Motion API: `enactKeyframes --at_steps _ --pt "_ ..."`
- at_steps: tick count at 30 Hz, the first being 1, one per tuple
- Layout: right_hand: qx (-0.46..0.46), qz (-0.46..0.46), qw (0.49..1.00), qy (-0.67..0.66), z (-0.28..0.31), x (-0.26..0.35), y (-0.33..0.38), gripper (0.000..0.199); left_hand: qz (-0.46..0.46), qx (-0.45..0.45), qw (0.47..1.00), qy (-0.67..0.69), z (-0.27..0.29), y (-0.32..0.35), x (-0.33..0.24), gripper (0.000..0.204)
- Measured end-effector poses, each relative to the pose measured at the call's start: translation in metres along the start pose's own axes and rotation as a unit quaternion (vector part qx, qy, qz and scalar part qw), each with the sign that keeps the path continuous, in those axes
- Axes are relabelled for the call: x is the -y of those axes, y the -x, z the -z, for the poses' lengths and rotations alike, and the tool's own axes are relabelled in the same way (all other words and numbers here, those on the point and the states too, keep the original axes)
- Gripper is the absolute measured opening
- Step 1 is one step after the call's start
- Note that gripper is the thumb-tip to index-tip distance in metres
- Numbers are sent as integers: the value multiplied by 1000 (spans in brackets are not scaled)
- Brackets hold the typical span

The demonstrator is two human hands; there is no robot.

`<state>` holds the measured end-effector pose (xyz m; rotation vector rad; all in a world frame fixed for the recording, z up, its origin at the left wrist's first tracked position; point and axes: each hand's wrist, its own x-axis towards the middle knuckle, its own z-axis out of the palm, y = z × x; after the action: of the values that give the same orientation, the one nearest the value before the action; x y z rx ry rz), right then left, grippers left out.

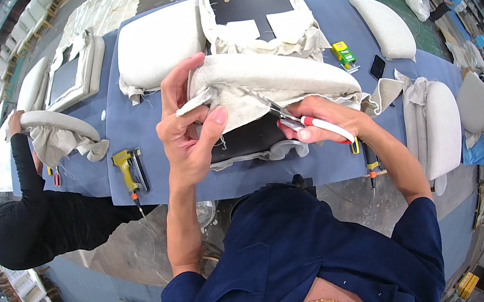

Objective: The person covers a cylindrical foam cushion with a light-colored fabric cover. They use a staple gun to secure the fabric to the foam, trim excess material with scissors, and smooth the cover by hand. The person repeats this process on multiple cushions at a workbench.

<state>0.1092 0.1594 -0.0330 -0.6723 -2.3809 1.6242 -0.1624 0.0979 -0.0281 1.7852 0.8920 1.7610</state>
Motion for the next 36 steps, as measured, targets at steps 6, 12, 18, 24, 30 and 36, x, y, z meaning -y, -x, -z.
enactKeyframes --at_steps 6,12,18,24,30,36 --pt "-9 -78 997 -1 9 -2 7 70 0 19 1000 1 7 -1 7 18" --pt "36 -100 994 23 16 27 1 81 -10 17 999 29 1 -1 -3 20" --pt "-19 -20 1000 -11 -4 8 -2 72 1 37 998 53 7 0 1 17" --pt "-18 -13 999 -46 -8 12 -4 70 8 65 996 60 10 -1 -6 15" --pt "-72 8 997 -24 -26 17 -10 69 32 72 994 71 14 2 -6 11" --pt "-55 36 998 -21 -22 10 -7 67 24 59 994 93 12 4 -3 9"
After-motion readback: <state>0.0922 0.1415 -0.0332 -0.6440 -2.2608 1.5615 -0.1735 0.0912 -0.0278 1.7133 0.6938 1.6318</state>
